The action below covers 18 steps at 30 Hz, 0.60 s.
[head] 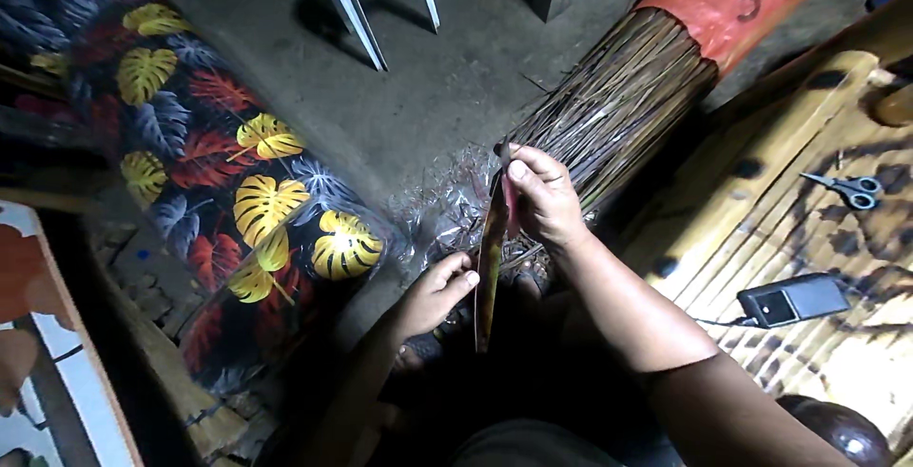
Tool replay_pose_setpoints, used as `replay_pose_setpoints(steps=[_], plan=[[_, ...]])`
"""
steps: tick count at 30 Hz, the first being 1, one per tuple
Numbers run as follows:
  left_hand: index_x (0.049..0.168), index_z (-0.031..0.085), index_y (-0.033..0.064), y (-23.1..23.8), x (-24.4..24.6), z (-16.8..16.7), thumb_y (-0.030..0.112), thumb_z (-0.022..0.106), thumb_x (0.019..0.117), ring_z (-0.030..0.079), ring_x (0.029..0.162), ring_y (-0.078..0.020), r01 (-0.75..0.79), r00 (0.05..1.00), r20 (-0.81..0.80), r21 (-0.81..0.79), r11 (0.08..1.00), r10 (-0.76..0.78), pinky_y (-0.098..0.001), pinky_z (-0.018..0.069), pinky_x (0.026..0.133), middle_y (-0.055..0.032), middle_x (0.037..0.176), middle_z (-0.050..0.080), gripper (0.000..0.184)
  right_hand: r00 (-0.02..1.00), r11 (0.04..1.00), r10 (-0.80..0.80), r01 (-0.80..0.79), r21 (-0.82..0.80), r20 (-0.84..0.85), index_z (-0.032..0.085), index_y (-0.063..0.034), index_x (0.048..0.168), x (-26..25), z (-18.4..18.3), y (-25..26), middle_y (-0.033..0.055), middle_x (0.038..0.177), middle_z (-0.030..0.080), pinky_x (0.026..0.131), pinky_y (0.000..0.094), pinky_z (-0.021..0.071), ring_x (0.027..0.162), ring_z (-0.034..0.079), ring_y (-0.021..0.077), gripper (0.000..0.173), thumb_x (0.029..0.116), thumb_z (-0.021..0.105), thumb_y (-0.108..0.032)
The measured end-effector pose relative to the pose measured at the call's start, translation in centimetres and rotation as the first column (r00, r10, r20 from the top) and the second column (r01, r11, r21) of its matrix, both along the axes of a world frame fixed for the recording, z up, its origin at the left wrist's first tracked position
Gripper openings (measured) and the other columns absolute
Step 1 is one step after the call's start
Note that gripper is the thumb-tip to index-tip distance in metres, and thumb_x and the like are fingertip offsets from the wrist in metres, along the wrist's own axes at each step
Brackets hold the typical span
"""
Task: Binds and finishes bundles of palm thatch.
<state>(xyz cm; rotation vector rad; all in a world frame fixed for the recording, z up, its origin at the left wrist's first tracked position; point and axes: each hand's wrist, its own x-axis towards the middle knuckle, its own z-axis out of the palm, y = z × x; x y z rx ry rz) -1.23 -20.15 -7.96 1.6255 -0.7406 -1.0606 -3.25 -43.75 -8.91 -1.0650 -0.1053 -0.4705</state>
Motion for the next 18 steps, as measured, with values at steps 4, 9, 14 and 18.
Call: replay_pose_setpoints(steps=[4, 9, 14, 18], plan=[[0.126, 0.056, -0.0037, -0.7, -0.2, -0.1, 0.021, 0.048, 0.1087, 0.068, 0.105, -0.0153, -0.015, 0.994, -0.109, -0.067, 0.998, 0.008, -0.0358, 0.058, 0.095, -0.0095, 0.114, 0.068, 0.031, 1.0, 0.999, 0.0, 0.001, -0.051, 0.02, 0.069, -0.0054, 0.12, -0.1, 0.0, 0.0, -0.0024, 0.084, 0.068, 0.059, 0.0209, 0.0547, 0.064, 0.06, 0.0029, 0.022, 0.1054, 0.056, -0.015], [0.114, 0.062, -0.0012, -1.5, -0.1, 0.8, 0.016, 0.039, 0.1098, 0.071, 0.09, -0.0141, -0.189, 0.978, 0.072, -0.082, 0.979, 0.195, -0.0349, 0.0604, 0.087, -0.0054, 0.098, 0.071, 0.029, 0.998, 0.997, 0.063, -0.063, -0.048, -0.003, 0.066, -0.0034, 0.125, -0.6, 0.0, 0.0, 0.0055, 0.086, 0.07, 0.053, 0.0269, 0.0581, 0.06, 0.064, 0.0108, 0.027, 0.1067, 0.056, -0.021], [0.118, 0.065, 0.0054, -0.6, 1.6, 2.9, 0.033, 0.038, 0.1106, 0.066, 0.079, -0.0078, -0.392, 0.758, 0.551, -0.041, 0.919, 0.348, -0.0304, 0.0597, 0.073, -0.0016, 0.092, 0.067, 0.039, 0.994, 0.997, 0.075, -0.075, 0.006, 0.076, 0.07, -0.0079, 0.118, -0.9, 0.3, -0.3, 0.0064, 0.098, 0.071, 0.055, 0.0278, 0.0597, 0.064, 0.066, 0.0119, 0.022, 0.1052, 0.06, -0.023], [0.125, 0.063, 0.0064, 0.1, 2.1, 4.4, 0.031, 0.039, 0.11, 0.063, 0.085, -0.0048, -0.368, 0.692, 0.665, -0.011, 0.93, 0.282, -0.0261, 0.056, 0.077, -0.0017, 0.1, 0.066, 0.037, 0.992, 0.996, 0.083, -0.084, 0.005, 0.09, 0.07, -0.007, 0.119, -0.9, 0.1, -0.4, 0.0058, 0.098, 0.072, 0.056, 0.0273, 0.0597, 0.064, 0.066, 0.011, 0.024, 0.1049, 0.06, -0.023]])
